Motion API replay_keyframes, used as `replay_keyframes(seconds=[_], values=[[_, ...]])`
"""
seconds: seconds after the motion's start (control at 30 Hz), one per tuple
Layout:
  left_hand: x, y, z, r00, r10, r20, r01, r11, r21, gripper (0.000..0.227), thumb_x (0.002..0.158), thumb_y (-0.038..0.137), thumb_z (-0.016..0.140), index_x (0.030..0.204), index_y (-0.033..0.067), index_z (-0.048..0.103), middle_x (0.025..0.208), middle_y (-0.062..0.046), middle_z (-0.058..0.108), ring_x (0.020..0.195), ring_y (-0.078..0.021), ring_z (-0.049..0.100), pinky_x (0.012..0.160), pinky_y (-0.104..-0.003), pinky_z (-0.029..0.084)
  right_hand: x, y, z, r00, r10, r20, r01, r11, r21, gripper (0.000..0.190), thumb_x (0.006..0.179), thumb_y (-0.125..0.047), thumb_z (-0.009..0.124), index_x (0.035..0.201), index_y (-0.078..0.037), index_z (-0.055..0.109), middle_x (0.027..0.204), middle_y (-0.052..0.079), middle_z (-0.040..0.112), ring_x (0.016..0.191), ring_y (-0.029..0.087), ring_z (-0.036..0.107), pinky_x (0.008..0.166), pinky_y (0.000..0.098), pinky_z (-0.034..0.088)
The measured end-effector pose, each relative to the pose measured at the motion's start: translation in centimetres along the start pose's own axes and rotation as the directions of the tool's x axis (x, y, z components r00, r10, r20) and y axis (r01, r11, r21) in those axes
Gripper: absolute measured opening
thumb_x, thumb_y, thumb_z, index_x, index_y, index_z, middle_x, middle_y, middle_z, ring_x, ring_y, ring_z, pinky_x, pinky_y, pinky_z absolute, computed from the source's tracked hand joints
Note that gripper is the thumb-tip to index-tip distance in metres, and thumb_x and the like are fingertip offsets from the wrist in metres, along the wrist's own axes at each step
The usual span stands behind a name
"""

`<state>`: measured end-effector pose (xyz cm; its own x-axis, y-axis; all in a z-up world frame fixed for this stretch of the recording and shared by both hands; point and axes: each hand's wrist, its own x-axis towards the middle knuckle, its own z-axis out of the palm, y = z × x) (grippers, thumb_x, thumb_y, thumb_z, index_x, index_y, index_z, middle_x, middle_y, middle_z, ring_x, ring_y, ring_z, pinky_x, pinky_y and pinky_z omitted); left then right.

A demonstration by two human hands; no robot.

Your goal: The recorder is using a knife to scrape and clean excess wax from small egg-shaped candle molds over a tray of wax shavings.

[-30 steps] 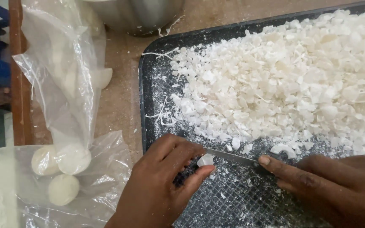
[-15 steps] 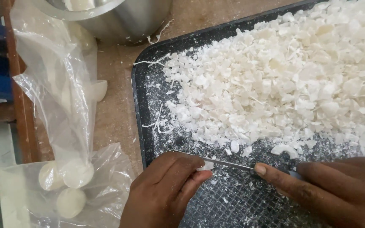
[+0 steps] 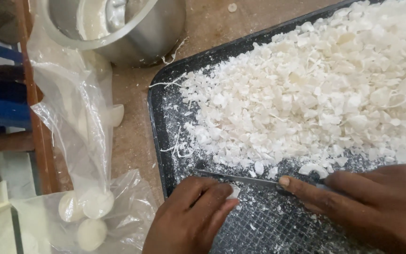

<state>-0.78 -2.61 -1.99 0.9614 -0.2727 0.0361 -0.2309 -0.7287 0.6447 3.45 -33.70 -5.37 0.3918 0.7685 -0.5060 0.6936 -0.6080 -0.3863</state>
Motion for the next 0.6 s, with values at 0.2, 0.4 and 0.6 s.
replay_keyframes(seconds=[0.2,0.4,0.6], values=[[0.0,-0.6,0.5,0.993,-0.121,-0.014,0.121,0.992,-0.046,0.022,0.088,0.017,0.082,0.109,0.0112,0.076,0.091,-0.003,0.075,0.080,-0.0108,0.077,0.067,-0.027,0.061,0.2,1.6,5.7,0.875,-0.026,-0.484,0.074,0.994,0.082,0.070,0.082,-0.042,0.074,0.148,-0.027,0.055,0.075,-0.008,0.073,0.057,0.003,0.072,0.047,0.0265,0.058],[0.0,-0.5,0.5,0.993,0.007,-0.121,0.002,0.997,0.077,0.016,0.088,0.010,0.078,0.104,0.0080,0.076,0.096,-0.007,0.076,0.085,-0.0157,0.077,0.069,-0.029,0.063,0.2,1.3,5.6,0.890,0.193,-0.414,-0.103,0.968,0.231,0.071,0.078,-0.041,0.075,0.146,-0.033,0.054,0.076,-0.009,0.075,0.063,0.005,0.070,0.052,0.0287,0.055],[-0.1,-0.2,0.1,0.990,-0.134,0.045,0.135,0.991,-0.012,0.037,0.081,0.033,0.088,0.106,0.0100,0.075,0.101,-0.006,0.074,0.086,-0.0162,0.073,0.073,-0.032,0.061,0.2,1.2,4.6,0.817,0.152,-0.556,-0.024,0.973,0.231,0.070,0.078,-0.036,0.080,0.145,-0.030,0.058,0.073,-0.008,0.073,0.064,0.005,0.069,0.054,0.0282,0.056]])
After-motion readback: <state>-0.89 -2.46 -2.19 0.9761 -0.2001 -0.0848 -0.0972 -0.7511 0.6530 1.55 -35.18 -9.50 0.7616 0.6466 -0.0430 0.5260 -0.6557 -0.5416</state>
